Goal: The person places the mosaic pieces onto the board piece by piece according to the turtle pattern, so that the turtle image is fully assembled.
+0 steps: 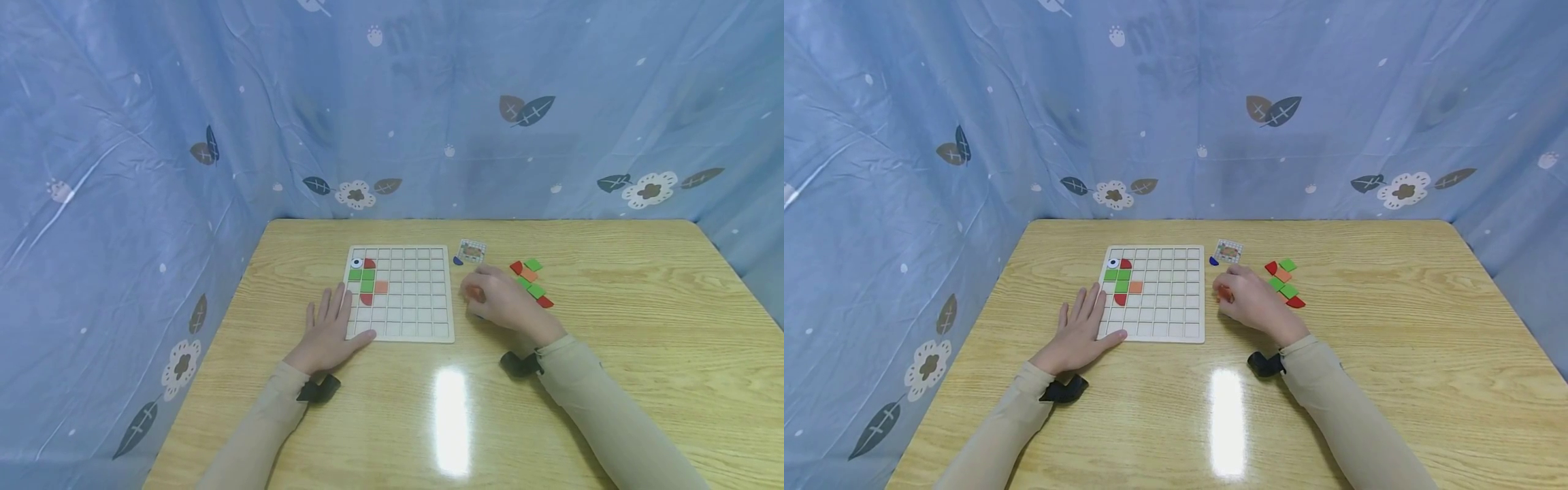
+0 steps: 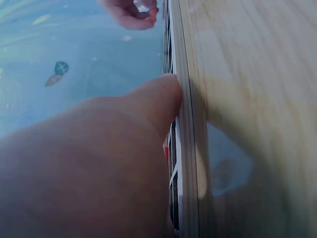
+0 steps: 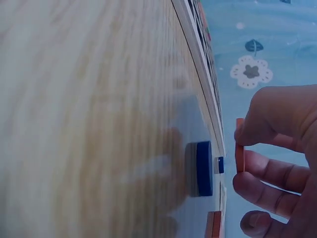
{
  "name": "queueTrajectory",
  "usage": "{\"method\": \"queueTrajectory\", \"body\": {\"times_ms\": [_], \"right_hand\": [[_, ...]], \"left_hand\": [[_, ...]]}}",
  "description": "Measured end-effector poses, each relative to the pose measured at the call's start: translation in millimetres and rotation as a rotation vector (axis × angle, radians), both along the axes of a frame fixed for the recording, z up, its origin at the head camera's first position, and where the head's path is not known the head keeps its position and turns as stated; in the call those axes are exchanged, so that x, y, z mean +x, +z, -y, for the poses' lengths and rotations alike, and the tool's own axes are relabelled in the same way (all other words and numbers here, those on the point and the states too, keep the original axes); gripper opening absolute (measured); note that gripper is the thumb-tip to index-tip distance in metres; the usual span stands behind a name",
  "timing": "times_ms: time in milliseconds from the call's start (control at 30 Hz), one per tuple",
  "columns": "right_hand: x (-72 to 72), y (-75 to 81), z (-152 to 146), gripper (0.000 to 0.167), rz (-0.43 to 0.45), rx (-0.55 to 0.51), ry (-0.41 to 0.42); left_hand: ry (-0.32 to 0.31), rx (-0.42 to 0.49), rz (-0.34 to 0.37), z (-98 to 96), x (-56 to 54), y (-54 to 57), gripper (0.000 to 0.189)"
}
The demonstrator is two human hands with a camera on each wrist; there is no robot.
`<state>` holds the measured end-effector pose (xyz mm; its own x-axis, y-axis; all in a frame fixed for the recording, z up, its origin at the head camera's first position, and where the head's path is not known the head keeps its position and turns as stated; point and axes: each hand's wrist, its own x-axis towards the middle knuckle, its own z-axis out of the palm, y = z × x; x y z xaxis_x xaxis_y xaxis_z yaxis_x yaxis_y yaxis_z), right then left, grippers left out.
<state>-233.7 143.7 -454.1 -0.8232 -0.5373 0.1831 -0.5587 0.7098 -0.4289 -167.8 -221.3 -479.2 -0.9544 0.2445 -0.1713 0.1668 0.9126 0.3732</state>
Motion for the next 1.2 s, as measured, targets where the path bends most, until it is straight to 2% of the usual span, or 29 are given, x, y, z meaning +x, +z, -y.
{"method": "queueTrajectory", "body": {"times_ms": [367,600,800,1000,1200], "right_hand": [[6.0,13.4,19,0.017,-0.053,-0.064,0.014],[9.1,18.9,50,0.015,-0.135,-0.11,0.082],[11.0,22.5,77,0.016,-0.109,-0.145,0.134],[10.2,23.6,102,0.018,-0.095,-0.096,0.129],[7.1,29.4,130,0.018,-0.039,-0.071,0.135]], "left_hand": [[0.0,-0.01,-0.017,1.6,-2.0,-5.0,0.108],[0.002,-0.007,-0.008,1.2,-1.8,-3.5,0.107],[0.004,0.003,-0.004,1.0,-1.4,-2.5,0.107],[0.002,-0.001,0.0,1.3,-2.3,-2.7,0.107],[0.004,0.01,-0.007,2.1,-2.6,-4.8,0.107]]}}
